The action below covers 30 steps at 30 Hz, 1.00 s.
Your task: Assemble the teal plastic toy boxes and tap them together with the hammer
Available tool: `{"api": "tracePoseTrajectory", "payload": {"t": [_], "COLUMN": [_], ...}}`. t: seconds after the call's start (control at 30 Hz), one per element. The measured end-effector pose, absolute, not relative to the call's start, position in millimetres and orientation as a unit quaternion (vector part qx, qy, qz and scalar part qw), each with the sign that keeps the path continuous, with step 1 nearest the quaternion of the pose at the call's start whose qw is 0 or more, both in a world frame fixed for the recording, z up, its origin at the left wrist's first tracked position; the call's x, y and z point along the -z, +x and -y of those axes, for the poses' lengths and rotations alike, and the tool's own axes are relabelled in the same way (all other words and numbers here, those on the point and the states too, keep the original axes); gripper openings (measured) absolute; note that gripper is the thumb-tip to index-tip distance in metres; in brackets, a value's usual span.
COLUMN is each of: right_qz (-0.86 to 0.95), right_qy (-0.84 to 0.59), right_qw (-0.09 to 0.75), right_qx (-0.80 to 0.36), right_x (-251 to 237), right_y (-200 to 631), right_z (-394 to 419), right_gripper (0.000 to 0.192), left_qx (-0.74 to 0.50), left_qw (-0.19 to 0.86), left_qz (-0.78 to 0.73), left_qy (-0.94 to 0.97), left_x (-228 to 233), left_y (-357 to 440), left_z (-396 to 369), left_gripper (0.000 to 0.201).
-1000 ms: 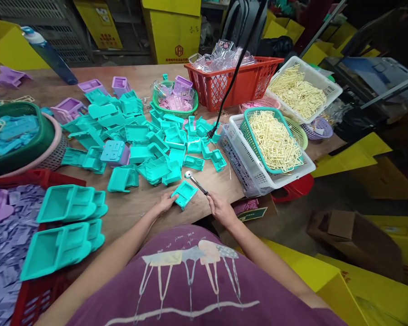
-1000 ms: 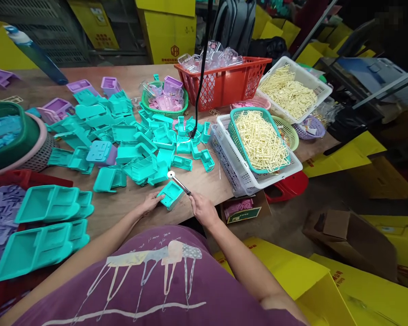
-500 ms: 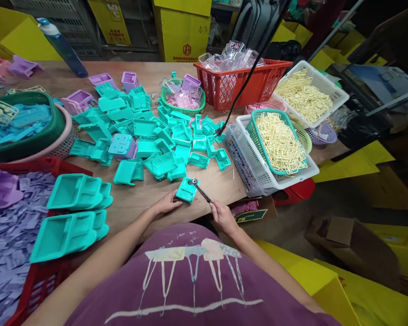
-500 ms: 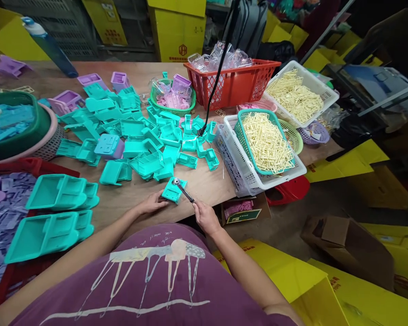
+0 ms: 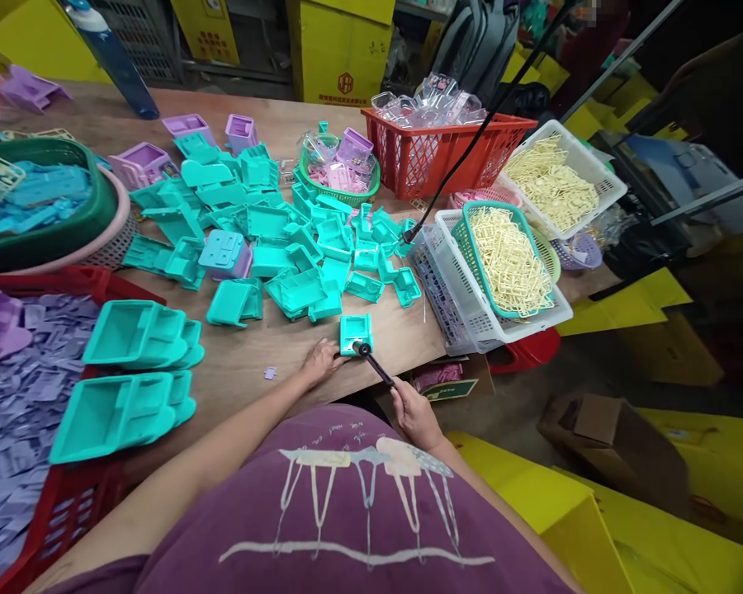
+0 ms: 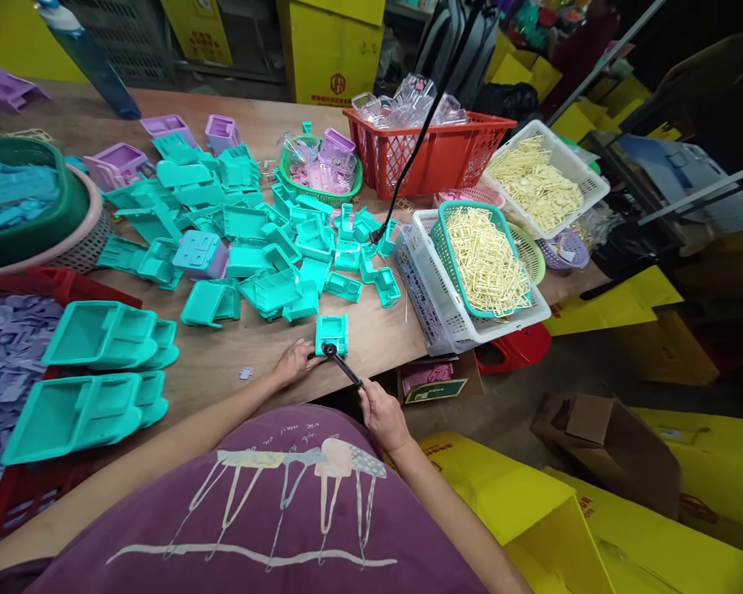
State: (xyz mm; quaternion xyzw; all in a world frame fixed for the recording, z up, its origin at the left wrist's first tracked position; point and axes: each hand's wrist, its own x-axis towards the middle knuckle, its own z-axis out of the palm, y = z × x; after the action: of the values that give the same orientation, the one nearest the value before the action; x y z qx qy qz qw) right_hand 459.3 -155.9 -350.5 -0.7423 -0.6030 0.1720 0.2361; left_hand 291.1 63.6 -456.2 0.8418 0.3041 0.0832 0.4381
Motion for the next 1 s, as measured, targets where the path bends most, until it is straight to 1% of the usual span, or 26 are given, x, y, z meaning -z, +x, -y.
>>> {"api": "tracePoseTrajectory", "payload": {"t": [0.1,0.27,0.33,0.47,0.5,0.63,0.67,0.8,0.9,1.0], "right_qz": [0.582,0.56,0.561,0.547,0.54,0.556,0.556,0.499,0.473,0.436], "right_qy": [-0.76,-0.771,-0.769,-0.773,-0.78,-0.779,-0.778,-0.788,-0.79,-0.795], "right_qw": [0.21,0.207,0.204,0.27,0.272,0.22,0.225,0.292,0.302,0.327], "right_qx": [-0.199,-0.222,-0.226,-0.174,-0.163,-0.186,-0.188,-0.21,-0.246,-0.268], "right_x": [354,354,351,344,344,350,353,360,359,353], "right_y": [457,449,451,464,468,474,474,479,493,508], "right_z": [159,150,143,133,133,139,141,143,140,132], "right_gripper": [0.034,0.03,0.028,0.035,0.037,0.035,0.035,0.037,0.037,0.045], "left_qx": [-0.078,-0.08,-0.082,-0.085,-0.086,-0.091,-0.093,-0.109,-0.129,-0.154], "left_qw": [0.435,0.441,0.445,0.447,0.448,0.463,0.469,0.504,0.54,0.584], "left_qz": [-0.311,-0.327,-0.333,-0.344,-0.347,-0.359,-0.362,-0.375,-0.388,-0.413], "left_qy": [0.841,0.832,0.827,0.821,0.82,0.805,0.8,0.77,0.736,0.682], "left_x": [455,455,454,452,451,450,449,440,424,406], "left_y": [294,297,297,297,297,300,301,301,304,311], "left_z": [-62,-60,-60,-58,-58,-57,-58,-59,-61,-66], "left_gripper": [0.04,0.036,0.038,0.041,0.042,0.045,0.045,0.046,0.044,0.044]}}
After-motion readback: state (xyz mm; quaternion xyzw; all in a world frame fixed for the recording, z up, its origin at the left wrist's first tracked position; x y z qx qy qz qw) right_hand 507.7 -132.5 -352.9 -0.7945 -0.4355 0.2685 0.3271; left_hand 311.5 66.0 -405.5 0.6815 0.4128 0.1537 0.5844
